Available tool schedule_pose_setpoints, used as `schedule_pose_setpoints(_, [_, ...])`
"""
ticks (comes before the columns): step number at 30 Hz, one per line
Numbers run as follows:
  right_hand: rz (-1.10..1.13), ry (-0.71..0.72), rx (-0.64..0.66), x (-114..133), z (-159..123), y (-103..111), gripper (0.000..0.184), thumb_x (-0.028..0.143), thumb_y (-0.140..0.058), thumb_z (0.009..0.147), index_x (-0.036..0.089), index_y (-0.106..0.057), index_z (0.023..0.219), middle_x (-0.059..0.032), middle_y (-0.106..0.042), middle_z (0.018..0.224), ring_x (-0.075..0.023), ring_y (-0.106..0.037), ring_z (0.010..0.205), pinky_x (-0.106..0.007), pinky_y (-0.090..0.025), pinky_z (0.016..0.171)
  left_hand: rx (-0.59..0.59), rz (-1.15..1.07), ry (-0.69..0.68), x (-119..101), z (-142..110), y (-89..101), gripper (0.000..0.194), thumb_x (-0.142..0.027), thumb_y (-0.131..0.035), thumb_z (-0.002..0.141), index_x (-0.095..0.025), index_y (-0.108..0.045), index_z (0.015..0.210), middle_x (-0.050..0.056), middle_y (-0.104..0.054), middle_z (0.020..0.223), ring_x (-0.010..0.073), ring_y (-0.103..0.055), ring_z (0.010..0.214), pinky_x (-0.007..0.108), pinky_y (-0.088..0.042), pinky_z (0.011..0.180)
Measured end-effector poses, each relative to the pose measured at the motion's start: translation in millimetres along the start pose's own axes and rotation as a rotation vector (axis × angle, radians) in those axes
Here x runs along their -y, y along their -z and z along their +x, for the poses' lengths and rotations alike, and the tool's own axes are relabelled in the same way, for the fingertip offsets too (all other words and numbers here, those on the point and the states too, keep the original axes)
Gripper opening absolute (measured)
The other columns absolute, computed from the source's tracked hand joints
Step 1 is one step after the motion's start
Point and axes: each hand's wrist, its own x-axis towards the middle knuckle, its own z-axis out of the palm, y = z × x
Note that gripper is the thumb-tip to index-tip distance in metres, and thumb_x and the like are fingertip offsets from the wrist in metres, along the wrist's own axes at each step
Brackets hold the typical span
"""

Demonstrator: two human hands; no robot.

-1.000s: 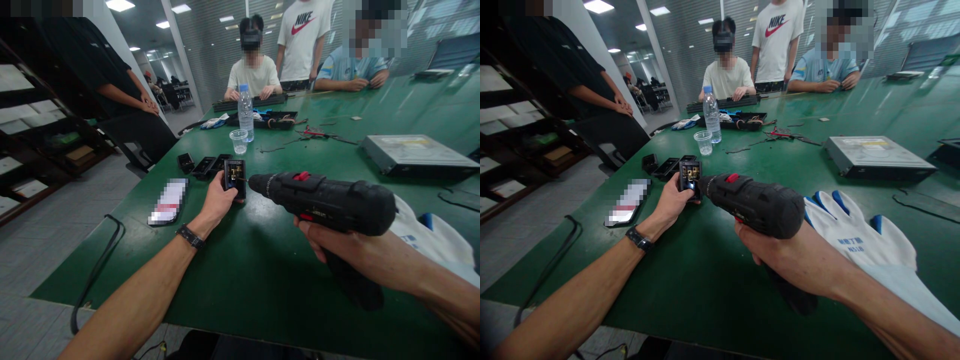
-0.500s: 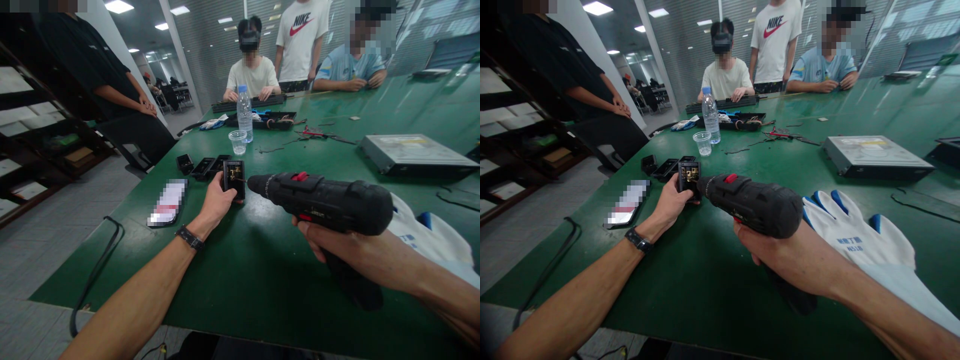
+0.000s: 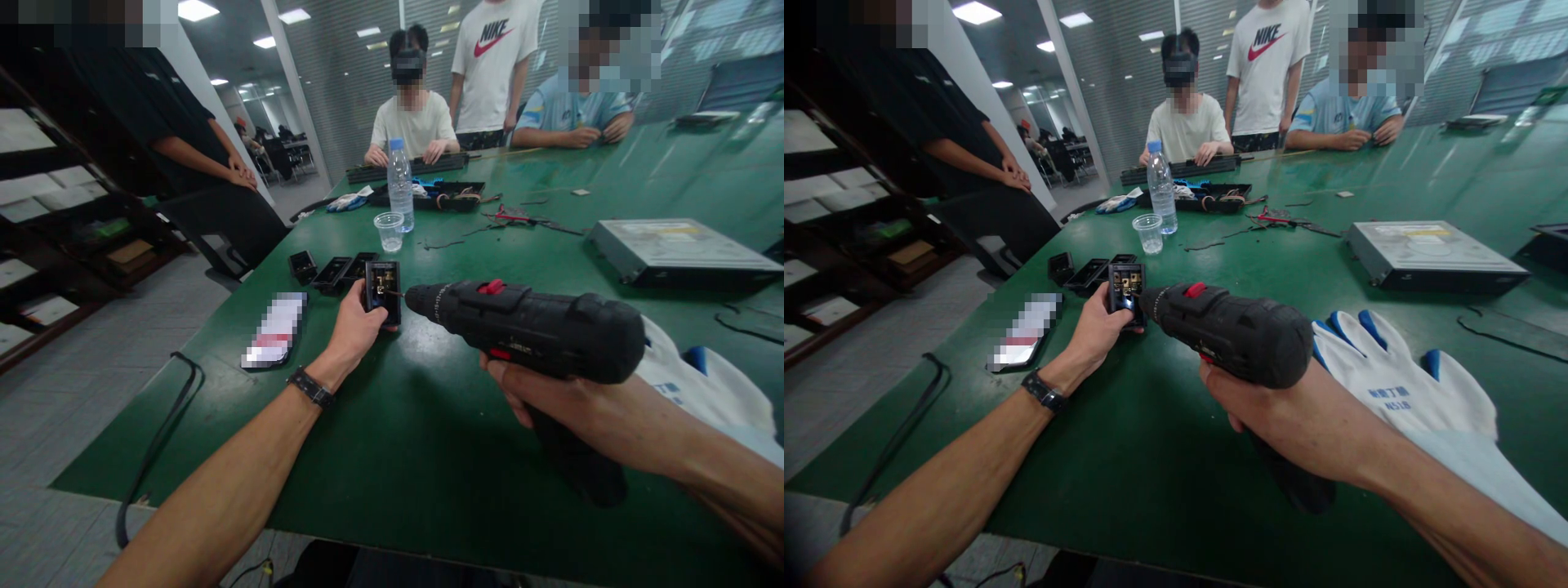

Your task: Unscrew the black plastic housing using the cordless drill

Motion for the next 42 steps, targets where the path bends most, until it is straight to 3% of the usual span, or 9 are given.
schedule_pose_setpoints(8, [0.047, -0.044, 0.009, -3.8, -2.0, -0.8, 0.024, 0.056, -0.05, 0.101, 0.036, -0.062, 0.098, -0.002, -0.064, 0.072, -0.0258, -0.06, 0.068, -0.045, -0.048, 0.064, 0.005, -0.019, 0.003, 2.1, 0.8, 0.5, 0.051, -0.007, -0.065, 0.069, -0.017, -0.06, 0.118, 0.01, -0.067, 0.114, 0.0201, -0.067, 0.085, 0.034, -0.065, 0.062])
schedule_pose_setpoints(19, [0.003, -0.062, -0.011, 0.0, -1.0, -1.7, 0.016, 0.043, -0.051, 0.101, 0.036, -0.06, 0.091, -0.0007, -0.064, 0.07, -0.025, -0.061, 0.066, -0.044, -0.049, 0.064, 0.008, 0.003, -0.012, 1.0, 0.4, 0.5, 0.05, -0.008, -0.064, 0.068, -0.015, -0.06, 0.118, 0.011, -0.066, 0.114, 0.02, -0.067, 0.085, 0.031, -0.064, 0.059])
schedule_pose_setpoints(42, [0.011, -0.063, -0.007, 1.6, 0.0, -2.1, 0.015, 0.042, -0.051, 0.102, 0.037, -0.059, 0.09, -0.0007, -0.064, 0.07, -0.0258, -0.061, 0.067, -0.044, -0.049, 0.065, -0.002, 0.009, 0.002, 0.5, 0.8, 0.5, 0.051, -0.007, -0.065, 0.07, -0.014, -0.061, 0.121, 0.011, -0.067, 0.116, 0.0183, -0.066, 0.084, 0.03, -0.064, 0.059])
